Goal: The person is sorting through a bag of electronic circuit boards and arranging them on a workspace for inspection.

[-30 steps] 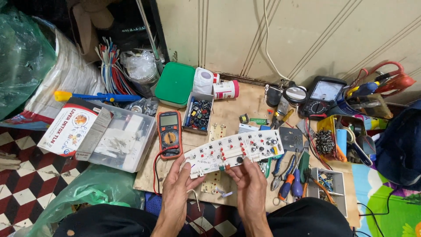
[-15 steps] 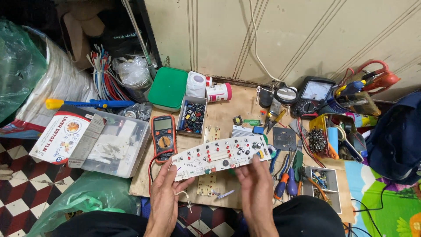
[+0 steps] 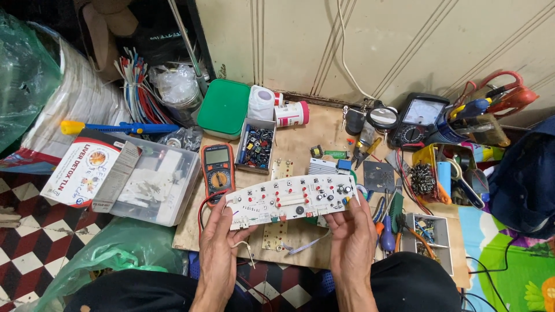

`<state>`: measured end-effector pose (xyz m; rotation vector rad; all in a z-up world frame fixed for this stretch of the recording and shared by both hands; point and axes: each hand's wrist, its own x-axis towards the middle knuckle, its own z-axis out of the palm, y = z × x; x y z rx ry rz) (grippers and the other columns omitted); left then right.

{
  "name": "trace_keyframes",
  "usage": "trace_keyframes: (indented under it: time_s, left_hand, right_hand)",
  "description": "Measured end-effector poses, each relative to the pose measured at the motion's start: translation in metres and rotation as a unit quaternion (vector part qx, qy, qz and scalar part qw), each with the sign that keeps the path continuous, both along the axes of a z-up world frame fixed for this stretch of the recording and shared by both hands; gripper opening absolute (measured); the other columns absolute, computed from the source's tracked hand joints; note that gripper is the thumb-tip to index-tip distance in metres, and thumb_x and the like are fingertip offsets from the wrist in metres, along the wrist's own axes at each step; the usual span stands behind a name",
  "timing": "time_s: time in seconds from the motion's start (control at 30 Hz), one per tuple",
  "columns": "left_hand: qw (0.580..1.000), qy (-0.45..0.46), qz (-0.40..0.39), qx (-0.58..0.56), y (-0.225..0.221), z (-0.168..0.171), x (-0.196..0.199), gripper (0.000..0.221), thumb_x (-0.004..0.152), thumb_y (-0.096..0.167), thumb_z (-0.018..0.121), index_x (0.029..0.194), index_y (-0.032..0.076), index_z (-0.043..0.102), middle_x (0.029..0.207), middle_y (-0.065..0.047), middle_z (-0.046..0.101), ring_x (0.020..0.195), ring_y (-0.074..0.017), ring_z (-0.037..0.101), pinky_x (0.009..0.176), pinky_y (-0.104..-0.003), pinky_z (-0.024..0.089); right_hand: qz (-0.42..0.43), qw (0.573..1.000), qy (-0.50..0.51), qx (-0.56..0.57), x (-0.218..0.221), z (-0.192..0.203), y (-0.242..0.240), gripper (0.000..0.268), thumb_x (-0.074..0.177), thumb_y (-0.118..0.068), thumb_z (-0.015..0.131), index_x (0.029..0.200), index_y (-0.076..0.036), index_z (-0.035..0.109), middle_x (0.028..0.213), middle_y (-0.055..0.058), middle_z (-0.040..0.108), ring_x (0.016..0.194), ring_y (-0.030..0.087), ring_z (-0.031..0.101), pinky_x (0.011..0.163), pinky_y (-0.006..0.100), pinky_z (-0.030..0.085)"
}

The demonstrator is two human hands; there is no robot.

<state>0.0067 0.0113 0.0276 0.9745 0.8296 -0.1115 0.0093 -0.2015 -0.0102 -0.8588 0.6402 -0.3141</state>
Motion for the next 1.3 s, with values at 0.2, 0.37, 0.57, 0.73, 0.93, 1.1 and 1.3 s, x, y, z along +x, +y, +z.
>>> trace_keyframes:
  time_s: [0.2,0.37,0.57,0.73,0.93,1.1,1.3]
  left_hand:
    - [1.000,-0.019,-0.001,0.011,0.001,-0.008,0.001,0.064,0.106,0.026,0.054,0.169,0.017,0.054,0.150,-0.015,0.073,0.114,-0.0323,0.074,0.100,-0.044,0.062]
    - [0.998,-0.036,-0.023,0.039,0.007,-0.034,-0.004,0.067,0.104,0.038,0.058,0.169,0.023,0.054,0.144,-0.012,0.078,0.097,-0.0321,0.082,0.065,-0.025,0.051]
    - [0.999,-0.037,0.000,0.024,0.002,-0.015,-0.001,0.068,0.104,0.031,0.054,0.170,0.016,0.050,0.149,-0.015,0.072,0.120,-0.0314,0.073,0.100,-0.044,0.063]
    - [0.998,-0.060,0.003,0.024,0.004,-0.025,-0.002,0.066,0.104,0.031,0.054,0.168,0.014,0.051,0.146,-0.018,0.073,0.123,-0.0305,0.072,0.097,-0.044,0.063]
    - [0.992,-0.112,0.005,0.049,0.003,-0.013,-0.007,0.055,0.107,0.031,0.051,0.159,0.012,0.060,0.139,-0.018,0.076,0.120,-0.0270,0.071,0.097,-0.042,0.063]
    - [0.982,-0.167,0.005,0.084,0.003,-0.017,-0.010,0.053,0.108,0.031,0.051,0.155,0.009,0.064,0.135,-0.016,0.075,0.115,-0.0261,0.073,0.093,-0.039,0.063]
    - [0.974,-0.189,-0.004,0.127,0.008,-0.010,-0.016,0.054,0.108,0.033,0.052,0.154,0.009,0.065,0.130,-0.018,0.080,0.107,-0.0259,0.078,0.077,-0.032,0.060]
  right_hand:
    - [0.000,1.000,0.009,-0.016,0.000,-0.002,0.000,0.074,0.099,-0.017,0.070,0.168,-0.002,0.049,0.114,0.006,0.067,0.090,0.013,0.064,0.083,0.030,0.060]
    - [0.006,1.000,-0.020,-0.003,-0.002,-0.008,-0.001,0.058,0.102,-0.019,0.065,0.157,-0.003,0.056,0.116,0.009,0.065,0.091,0.017,0.061,0.081,0.032,0.057]
    - [-0.001,1.000,-0.019,0.002,-0.002,-0.004,0.003,0.037,0.103,-0.024,0.072,0.135,-0.009,0.061,0.104,0.004,0.064,0.080,0.013,0.059,0.077,0.030,0.058]
    - [-0.002,1.000,-0.014,0.003,-0.002,-0.002,0.004,0.032,0.104,-0.023,0.073,0.132,-0.011,0.063,0.105,0.003,0.064,0.080,0.012,0.060,0.078,0.030,0.058]
    - [-0.001,0.999,-0.030,0.011,-0.001,-0.009,0.005,0.051,0.100,-0.021,0.072,0.148,-0.007,0.060,0.110,0.006,0.067,0.082,0.015,0.064,0.082,0.035,0.060]
    - [0.016,0.999,-0.015,-0.033,-0.003,-0.011,0.004,0.106,0.094,-0.034,0.081,0.179,-0.005,0.025,0.096,-0.005,0.058,0.086,0.007,0.063,0.084,0.030,0.060]
    - [0.013,0.999,-0.050,0.000,-0.004,-0.032,-0.003,0.109,0.097,-0.028,0.080,0.181,-0.007,0.014,0.101,-0.005,0.065,0.089,0.010,0.069,0.087,0.032,0.063]
